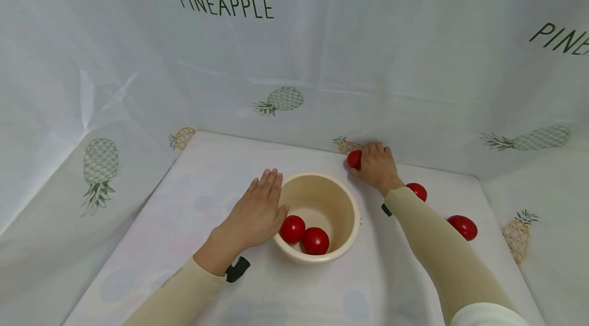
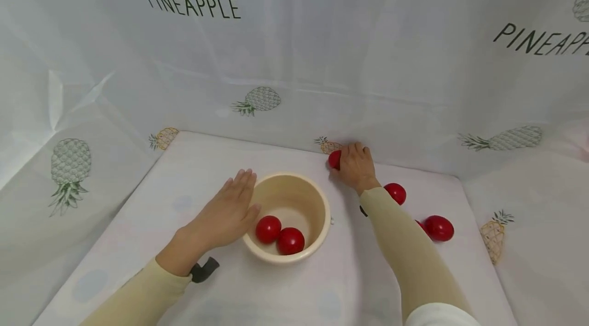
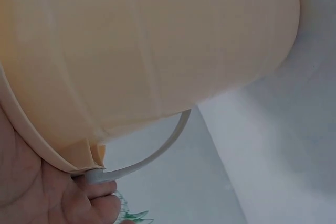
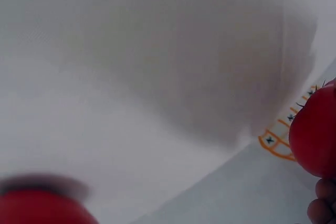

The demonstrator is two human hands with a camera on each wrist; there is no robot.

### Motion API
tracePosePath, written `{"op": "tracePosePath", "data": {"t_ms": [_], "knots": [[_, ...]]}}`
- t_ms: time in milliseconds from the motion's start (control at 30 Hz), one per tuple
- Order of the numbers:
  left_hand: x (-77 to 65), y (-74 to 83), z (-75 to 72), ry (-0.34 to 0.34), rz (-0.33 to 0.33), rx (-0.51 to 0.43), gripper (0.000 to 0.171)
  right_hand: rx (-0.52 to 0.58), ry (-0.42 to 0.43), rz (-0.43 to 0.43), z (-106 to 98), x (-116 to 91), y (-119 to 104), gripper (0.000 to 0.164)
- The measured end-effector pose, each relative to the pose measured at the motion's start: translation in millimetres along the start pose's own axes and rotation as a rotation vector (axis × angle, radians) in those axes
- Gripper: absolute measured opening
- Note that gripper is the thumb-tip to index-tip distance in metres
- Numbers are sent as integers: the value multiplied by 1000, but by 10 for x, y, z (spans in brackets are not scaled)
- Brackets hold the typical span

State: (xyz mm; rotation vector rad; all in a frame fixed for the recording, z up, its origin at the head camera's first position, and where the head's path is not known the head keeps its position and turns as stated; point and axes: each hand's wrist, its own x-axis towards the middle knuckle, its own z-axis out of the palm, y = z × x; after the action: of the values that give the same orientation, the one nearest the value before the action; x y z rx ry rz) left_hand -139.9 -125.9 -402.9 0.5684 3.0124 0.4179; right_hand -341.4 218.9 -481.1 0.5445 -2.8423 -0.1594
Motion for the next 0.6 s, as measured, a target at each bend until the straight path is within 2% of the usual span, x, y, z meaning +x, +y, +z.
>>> {"op": "tracePosePath", "data": {"t_ms": [367,600], "knots": [[20,-38,-22,-5,13,14,77,-134,167,-170,-514,-291,-75,63],[50,-4,-30,-6,24,3,77,-165,279,-232,-829,-495,-108,59]]}}
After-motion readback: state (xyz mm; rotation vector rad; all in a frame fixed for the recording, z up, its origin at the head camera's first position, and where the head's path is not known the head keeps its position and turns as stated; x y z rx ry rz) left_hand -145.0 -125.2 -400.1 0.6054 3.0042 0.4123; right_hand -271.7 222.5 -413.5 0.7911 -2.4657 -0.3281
